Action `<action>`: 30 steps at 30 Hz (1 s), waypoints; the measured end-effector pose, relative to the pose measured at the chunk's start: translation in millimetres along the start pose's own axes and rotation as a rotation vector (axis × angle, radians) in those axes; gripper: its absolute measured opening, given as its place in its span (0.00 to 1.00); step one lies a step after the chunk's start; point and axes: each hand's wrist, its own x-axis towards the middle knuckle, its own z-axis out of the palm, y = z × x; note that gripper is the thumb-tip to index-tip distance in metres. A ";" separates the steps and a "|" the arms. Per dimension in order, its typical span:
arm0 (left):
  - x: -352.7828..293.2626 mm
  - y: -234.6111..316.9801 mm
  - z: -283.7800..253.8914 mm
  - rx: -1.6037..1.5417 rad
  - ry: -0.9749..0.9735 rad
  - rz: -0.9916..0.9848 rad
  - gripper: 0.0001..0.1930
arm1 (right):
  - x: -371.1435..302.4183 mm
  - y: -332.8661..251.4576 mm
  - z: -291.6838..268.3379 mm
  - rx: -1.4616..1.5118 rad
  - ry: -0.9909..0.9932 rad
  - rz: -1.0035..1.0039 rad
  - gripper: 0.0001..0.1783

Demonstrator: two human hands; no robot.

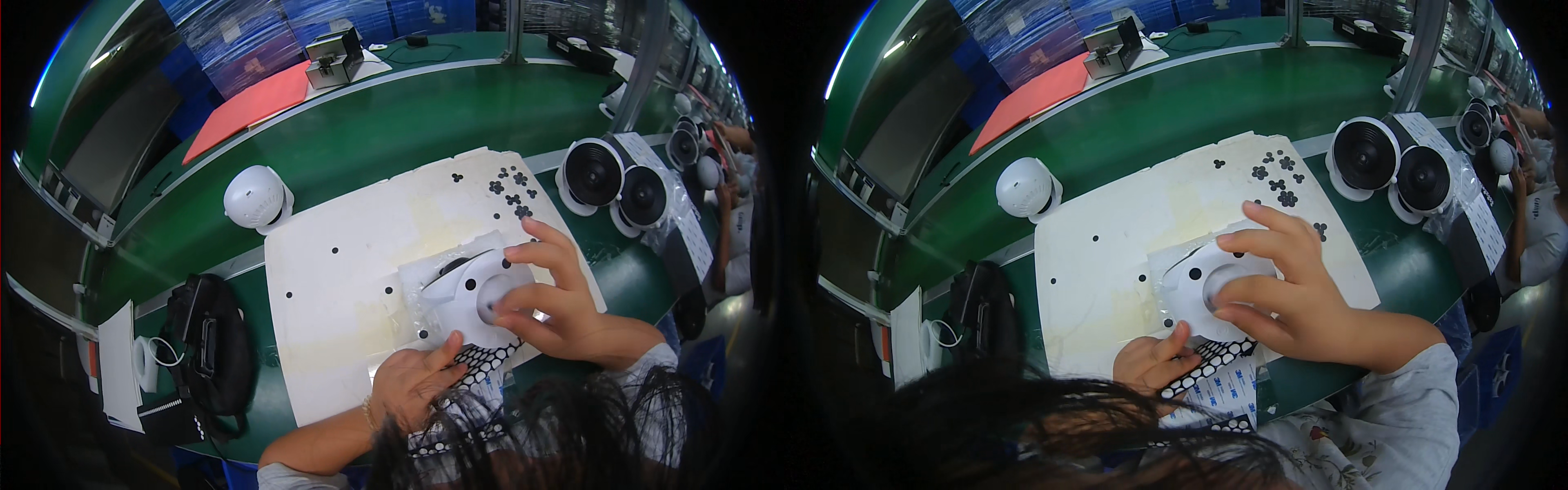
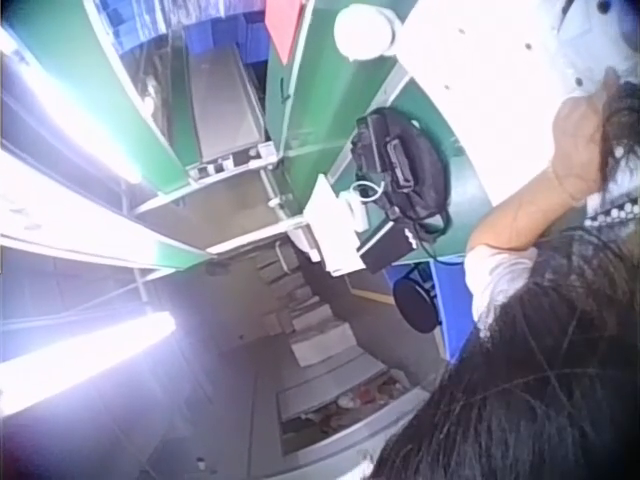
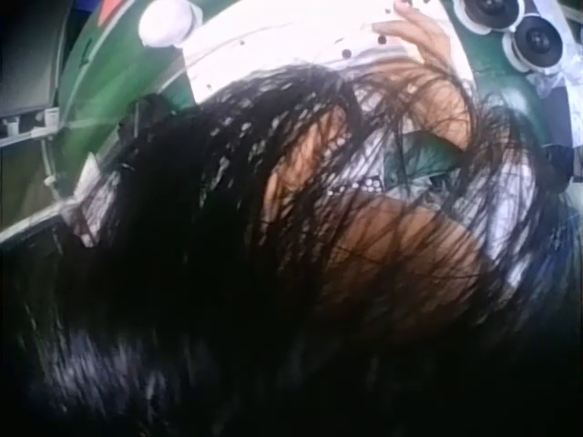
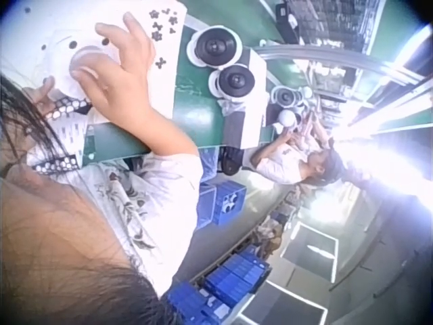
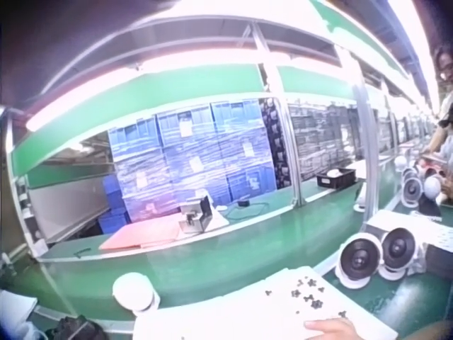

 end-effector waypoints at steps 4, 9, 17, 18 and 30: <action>5.3 3.2 4.8 -0.007 0.170 -0.015 0.15 | -15.5 -1.7 8.3 0.220 -0.127 0.170 0.04; 4.5 -2.5 7.3 -0.045 0.194 0.008 0.17 | -16.4 -1.2 10.5 0.253 -0.157 0.185 0.03; 5.2 -1.0 6.6 -0.047 0.176 -0.023 0.18 | -20.4 -1.2 12.2 0.186 -0.141 0.131 0.03; 5.6 -0.8 6.7 -0.050 0.176 -0.020 0.18 | -22.8 -2.3 11.9 0.031 -0.109 0.058 0.03; 13.5 11.9 7.9 -0.193 0.234 -0.195 0.13 | -51.5 -6.4 26.1 -0.185 0.047 -0.145 0.16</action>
